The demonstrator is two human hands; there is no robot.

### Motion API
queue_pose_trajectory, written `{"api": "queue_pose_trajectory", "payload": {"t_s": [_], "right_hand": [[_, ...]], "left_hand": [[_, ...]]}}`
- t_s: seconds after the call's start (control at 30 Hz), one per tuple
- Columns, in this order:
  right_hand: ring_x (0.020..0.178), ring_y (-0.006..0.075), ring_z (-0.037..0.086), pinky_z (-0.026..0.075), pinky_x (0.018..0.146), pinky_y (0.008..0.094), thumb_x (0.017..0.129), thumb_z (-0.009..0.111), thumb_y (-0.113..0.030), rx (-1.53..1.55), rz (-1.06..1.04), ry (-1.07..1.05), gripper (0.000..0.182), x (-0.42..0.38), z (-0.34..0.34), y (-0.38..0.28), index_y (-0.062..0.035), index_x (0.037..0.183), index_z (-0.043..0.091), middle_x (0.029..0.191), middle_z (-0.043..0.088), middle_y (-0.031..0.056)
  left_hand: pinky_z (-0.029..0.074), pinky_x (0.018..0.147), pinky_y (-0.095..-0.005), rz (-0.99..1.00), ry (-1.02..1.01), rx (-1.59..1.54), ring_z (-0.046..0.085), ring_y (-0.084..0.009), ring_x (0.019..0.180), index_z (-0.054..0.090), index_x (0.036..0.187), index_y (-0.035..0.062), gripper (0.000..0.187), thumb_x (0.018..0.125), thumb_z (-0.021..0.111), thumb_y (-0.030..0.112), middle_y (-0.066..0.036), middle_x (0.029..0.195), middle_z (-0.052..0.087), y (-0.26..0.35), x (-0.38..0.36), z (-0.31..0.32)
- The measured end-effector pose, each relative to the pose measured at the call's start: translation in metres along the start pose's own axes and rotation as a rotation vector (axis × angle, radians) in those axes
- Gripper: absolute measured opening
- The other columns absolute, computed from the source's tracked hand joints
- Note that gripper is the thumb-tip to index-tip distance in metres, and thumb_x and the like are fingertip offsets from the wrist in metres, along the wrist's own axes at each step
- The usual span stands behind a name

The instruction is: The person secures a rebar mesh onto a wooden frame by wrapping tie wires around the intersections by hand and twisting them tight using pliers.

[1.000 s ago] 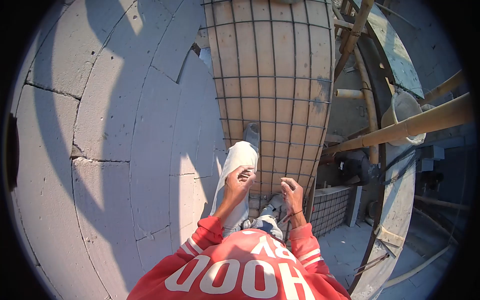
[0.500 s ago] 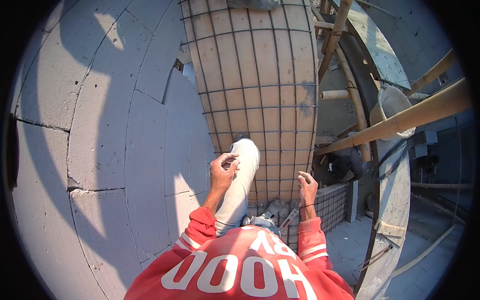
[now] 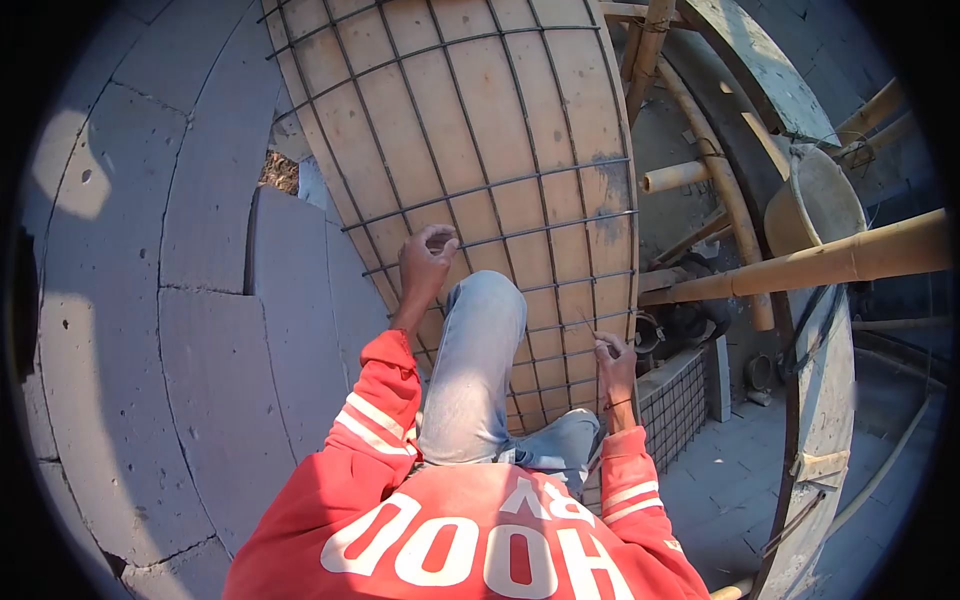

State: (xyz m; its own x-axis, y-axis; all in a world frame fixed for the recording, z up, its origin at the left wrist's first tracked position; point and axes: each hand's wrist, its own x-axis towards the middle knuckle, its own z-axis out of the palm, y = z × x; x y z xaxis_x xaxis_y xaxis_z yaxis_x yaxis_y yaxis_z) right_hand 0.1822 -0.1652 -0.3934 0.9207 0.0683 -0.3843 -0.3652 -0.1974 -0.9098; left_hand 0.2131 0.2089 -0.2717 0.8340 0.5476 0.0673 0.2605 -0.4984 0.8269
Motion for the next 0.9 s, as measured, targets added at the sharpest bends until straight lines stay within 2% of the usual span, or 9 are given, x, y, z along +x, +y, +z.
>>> {"api": "queue_pose_trajectory", "payload": {"t_s": [0.07,0.13,0.23,0.3,0.33,0.4,0.5,0.6,0.9], "right_hand": [[0.059,0.0041,0.049,0.037,0.052,0.0207,0.091,0.066,-0.012,-0.059,-0.124,-0.015,0.023,0.038,0.033,-0.022,-0.0018,0.110,0.073,0.077,0.062,-0.0020],[0.079,0.0105,0.063,0.049,0.069,0.0265,0.091,0.064,-0.012,-0.181,-0.289,-0.036,0.024,0.085,0.066,-0.031,-0.0001,0.109,0.073,0.086,0.070,0.0050],[0.079,0.0192,0.068,0.052,0.072,0.0304,0.088,0.065,-0.010,-0.223,-0.318,-0.018,0.023,0.147,0.125,-0.057,-0.0023,0.107,0.074,0.090,0.073,0.0109],[0.083,0.0284,0.070,0.054,0.077,0.0346,0.086,0.065,-0.008,-0.384,-0.483,0.099,0.023,0.180,0.160,-0.077,-0.0059,0.106,0.075,0.095,0.074,0.0153],[0.083,0.0284,0.070,0.054,0.077,0.0346,0.086,0.065,-0.008,-0.384,-0.501,0.103,0.023,0.193,0.173,-0.075,-0.0059,0.106,0.075,0.095,0.074,0.0153],[0.086,0.0320,0.070,0.055,0.082,0.0378,0.084,0.065,-0.007,-0.504,-0.599,0.191,0.023,0.226,0.199,-0.071,-0.0078,0.104,0.076,0.098,0.074,0.0154],[0.091,0.0315,0.071,0.055,0.084,0.0394,0.082,0.064,-0.005,-0.479,-0.636,0.156,0.022,0.241,0.223,-0.075,-0.0070,0.100,0.077,0.098,0.074,0.0141],[0.091,0.0309,0.072,0.055,0.083,0.0376,0.083,0.064,-0.004,-0.426,-0.726,0.162,0.022,0.243,0.239,-0.084,-0.0061,0.100,0.078,0.097,0.075,0.0145],[0.088,0.0297,0.074,0.058,0.078,0.0358,0.087,0.066,-0.006,-0.318,-0.550,0.102,0.018,0.225,0.258,-0.106,-0.0044,0.102,0.077,0.098,0.074,0.0175]], "left_hand": [[0.057,0.082,-0.0344,0.045,-0.001,0.047,0.073,-0.0221,0.086,0.073,0.104,0.0018,0.023,0.084,0.071,0.013,-0.012,0.095,0.076,-0.013,0.036,0.010],[0.056,0.084,-0.0355,0.082,-0.012,0.100,0.073,-0.0233,0.088,0.073,0.103,0.0021,0.022,0.084,0.072,0.013,-0.012,0.096,0.075,-0.022,0.065,0.014],[0.055,0.086,-0.0384,0.154,-0.035,0.136,0.072,-0.0263,0.091,0.073,0.103,0.0023,0.021,0.084,0.069,0.011,-0.013,0.097,0.075,-0.040,0.096,0.016],[0.053,0.087,-0.0409,0.313,-0.040,0.316,0.069,-0.0298,0.095,0.073,0.104,0.0035,0.022,0.083,0.067,0.009,-0.011,0.097,0.075,-0.052,0.118,0.018],[0.053,0.087,-0.0409,0.323,-0.025,0.309,0.069,-0.0298,0.095,0.073,0.104,0.0035,0.022,0.083,0.067,0.009,-0.011,0.097,0.075,-0.061,0.126,0.021],[0.050,0.091,-0.0423,0.608,-0.048,0.467,0.064,-0.0300,0.104,0.074,0.105,0.0067,0.024,0.083,0.065,0.008,-0.009,0.104,0.072,-0.082,0.143,0.032],[0.044,0.095,-0.0465,0.720,-0.090,0.502,0.056,-0.0281,0.115,0.075,0.104,0.0098,0.026,0.084,0.061,0.003,-0.008,0.113,0.065,-0.102,0.164,0.056],[0.041,0.090,-0.0459,0.747,-0.122,0.490,0.055,-0.0273,0.114,0.075,0.106,0.0118,0.021,0.087,0.066,0.013,-0.006,0.114,0.062,-0.101,0.175,0.060],[0.040,0.091,-0.0472,1.020,-0.229,0.460,0.055,-0.0266,0.110,0.073,0.100,0.0105,0.015,0.090,0.064,0.017,-0.006,0.112,0.062,-0.107,0.196,0.070]]}}
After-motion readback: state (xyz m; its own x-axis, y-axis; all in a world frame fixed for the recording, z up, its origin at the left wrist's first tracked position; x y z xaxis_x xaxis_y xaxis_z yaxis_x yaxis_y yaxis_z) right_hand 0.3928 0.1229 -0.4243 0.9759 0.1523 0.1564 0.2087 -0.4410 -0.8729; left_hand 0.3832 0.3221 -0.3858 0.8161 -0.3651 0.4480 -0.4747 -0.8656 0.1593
